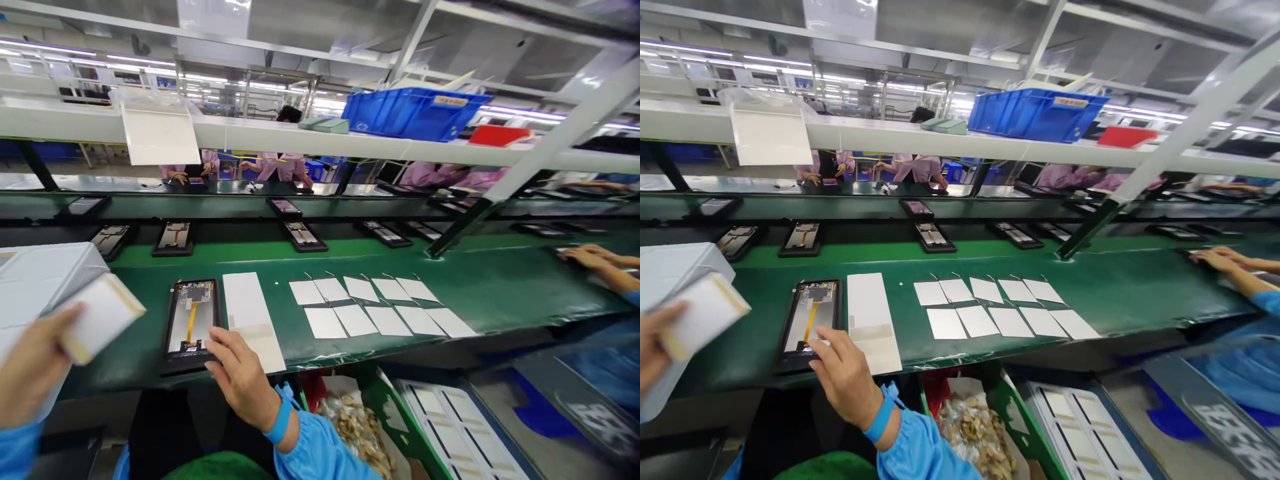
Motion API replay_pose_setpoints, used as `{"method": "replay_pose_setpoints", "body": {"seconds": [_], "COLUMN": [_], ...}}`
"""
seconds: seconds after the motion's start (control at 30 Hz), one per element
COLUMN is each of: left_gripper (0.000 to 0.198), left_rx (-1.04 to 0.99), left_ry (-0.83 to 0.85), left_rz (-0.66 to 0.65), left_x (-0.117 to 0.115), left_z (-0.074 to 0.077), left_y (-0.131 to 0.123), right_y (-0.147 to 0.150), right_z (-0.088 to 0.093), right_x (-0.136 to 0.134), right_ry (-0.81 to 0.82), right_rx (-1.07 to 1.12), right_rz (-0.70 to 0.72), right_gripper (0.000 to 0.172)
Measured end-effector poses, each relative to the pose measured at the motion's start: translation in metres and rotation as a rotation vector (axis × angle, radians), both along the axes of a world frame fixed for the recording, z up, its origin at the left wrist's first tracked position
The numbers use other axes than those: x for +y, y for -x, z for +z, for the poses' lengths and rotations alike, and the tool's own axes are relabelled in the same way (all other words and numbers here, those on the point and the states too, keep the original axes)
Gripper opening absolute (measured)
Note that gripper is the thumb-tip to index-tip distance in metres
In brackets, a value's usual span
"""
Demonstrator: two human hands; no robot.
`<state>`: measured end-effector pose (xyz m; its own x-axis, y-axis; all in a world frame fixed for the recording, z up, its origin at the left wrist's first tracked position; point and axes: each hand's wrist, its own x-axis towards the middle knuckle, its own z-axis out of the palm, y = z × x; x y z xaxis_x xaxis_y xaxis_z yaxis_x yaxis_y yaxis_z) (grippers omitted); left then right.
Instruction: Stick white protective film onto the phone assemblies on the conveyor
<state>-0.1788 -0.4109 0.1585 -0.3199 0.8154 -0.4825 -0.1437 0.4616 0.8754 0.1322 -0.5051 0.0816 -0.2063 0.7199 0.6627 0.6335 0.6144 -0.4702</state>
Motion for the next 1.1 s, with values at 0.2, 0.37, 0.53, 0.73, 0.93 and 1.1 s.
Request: {"method": "replay_pose_setpoints", "body": {"seconds": [0.2, 0.37, 0.53, 0.73, 0.93, 1.1], "left_gripper": [0.017, 0.024, 0.027, 0.033, 0.035, 0.044], "left_rx": [-0.36, -0.454, -0.521, -0.548, -0.636, -0.693], "left_ry": [-0.053, -0.027, -0.014, -0.003, 0.023, 0.037], "left_rz": [-0.233, -0.326, -0.378, -0.436, -0.473, -0.701], "left_x": [-0.007, -0.021, -0.022, -0.025, -0.032, -0.041], "left_z": [-0.084, -0.102, -0.108, -0.101, -0.096, -0.091], "left_y": [-0.133, -0.156, -0.163, -0.169, -0.177, -0.171], "right_y": [-0.018, -0.033, -0.041, -0.045, -0.042, -0.063], "right_z": [-0.015, -0.023, -0.024, -0.022, -0.029, -0.033], "right_x": [-0.011, -0.023, -0.027, -0.03, -0.029, -0.022], "right_ry": [0.065, 0.028, -0.004, -0.014, -0.059, 0.009], "right_rx": [-0.153, -0.317, -0.465, -0.578, -0.737, -0.464], "right_rz": [-0.057, -0.123, -0.123, -0.096, -0.116, -0.193], "right_gripper": [0.038, 0.024, 0.025, 0.028, 0.023, 0.023]}}
